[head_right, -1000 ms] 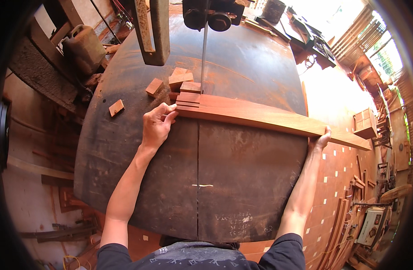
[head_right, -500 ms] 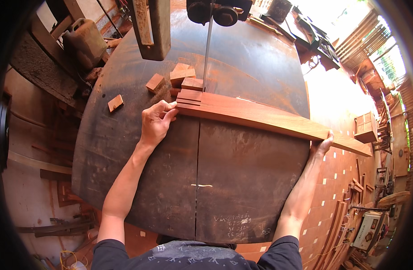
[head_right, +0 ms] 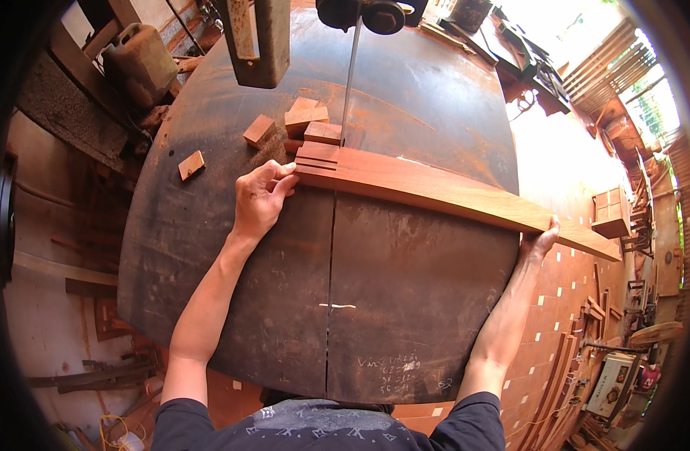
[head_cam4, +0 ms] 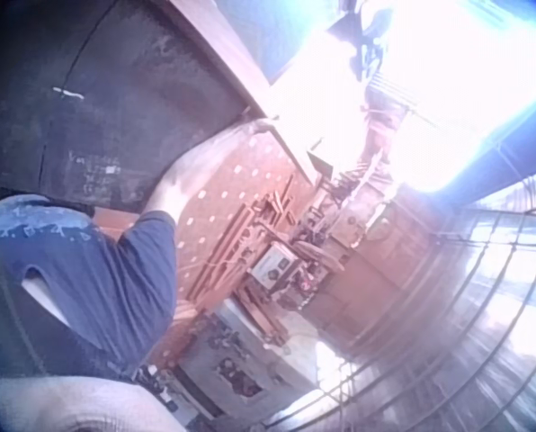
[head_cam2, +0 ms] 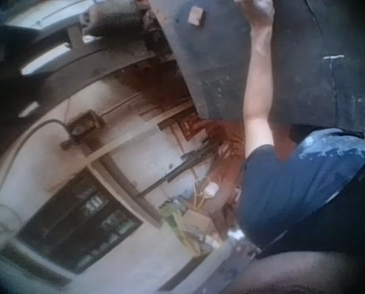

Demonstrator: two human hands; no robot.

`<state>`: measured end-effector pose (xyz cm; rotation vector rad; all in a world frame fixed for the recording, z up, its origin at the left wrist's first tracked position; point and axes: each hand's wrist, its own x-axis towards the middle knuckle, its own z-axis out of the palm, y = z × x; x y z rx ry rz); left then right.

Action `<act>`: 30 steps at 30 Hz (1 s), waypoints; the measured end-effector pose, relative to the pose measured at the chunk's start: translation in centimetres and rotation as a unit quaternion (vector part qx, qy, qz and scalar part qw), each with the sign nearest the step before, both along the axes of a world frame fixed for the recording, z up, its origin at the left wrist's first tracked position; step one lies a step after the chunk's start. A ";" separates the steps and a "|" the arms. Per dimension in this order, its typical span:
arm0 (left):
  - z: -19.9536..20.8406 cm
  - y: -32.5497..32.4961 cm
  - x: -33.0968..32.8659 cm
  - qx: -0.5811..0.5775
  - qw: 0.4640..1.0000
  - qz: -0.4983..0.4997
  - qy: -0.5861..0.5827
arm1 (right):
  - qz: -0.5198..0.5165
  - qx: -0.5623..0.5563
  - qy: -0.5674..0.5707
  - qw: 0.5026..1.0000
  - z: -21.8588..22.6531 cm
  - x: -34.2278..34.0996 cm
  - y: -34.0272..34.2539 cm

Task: The person uses a bandsaw to cut a long wooden plank into smaller pieces. They measure and mark the wood with a square and pen, then guide the plank through the saw blade to make precise cuts.

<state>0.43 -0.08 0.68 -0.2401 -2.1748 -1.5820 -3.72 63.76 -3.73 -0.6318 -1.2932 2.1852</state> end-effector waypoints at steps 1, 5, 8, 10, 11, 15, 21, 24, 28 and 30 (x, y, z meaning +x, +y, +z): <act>0.0 -0.1 0.1 -0.001 1.000 0.002 -0.003 | 0.000 -0.002 -0.004 1.000 0.0 -0.1 -0.3; 0.0 -0.1 0.1 -0.006 1.000 0.006 -0.006 | -0.005 -0.008 -0.011 1.000 0.1 0.0 -0.6; -0.1 0.0 0.0 0.003 1.000 0.006 -0.001 | -0.006 -0.006 -0.008 1.000 0.1 0.0 -0.4; -0.2 -0.1 -0.1 -0.009 1.000 0.008 -0.001 | -0.008 -0.008 -0.008 1.000 0.1 0.0 -0.5; -0.2 -0.1 -0.1 -0.016 1.000 0.008 -0.001 | -0.010 -0.010 -0.011 1.000 0.2 0.0 -0.7; 0.0 0.0 0.0 -0.004 1.000 0.014 -0.002 | -0.013 -0.017 -0.012 1.000 0.2 0.0 -0.7; 0.0 0.1 -0.1 -0.005 1.000 0.020 -0.005 | -0.011 -0.016 -0.005 1.000 0.4 0.1 -1.1; -0.1 0.1 -0.2 -0.006 1.000 0.019 -0.005 | -0.009 -0.015 -0.005 1.000 0.5 0.1 -1.1; -0.1 0.2 -0.2 0.006 1.000 0.018 -0.008 | -0.005 -0.001 -0.009 1.000 0.5 0.1 -0.7; -0.1 0.2 -0.2 0.008 1.000 0.016 -0.015 | -0.007 0.007 -0.014 1.000 0.4 0.0 -0.8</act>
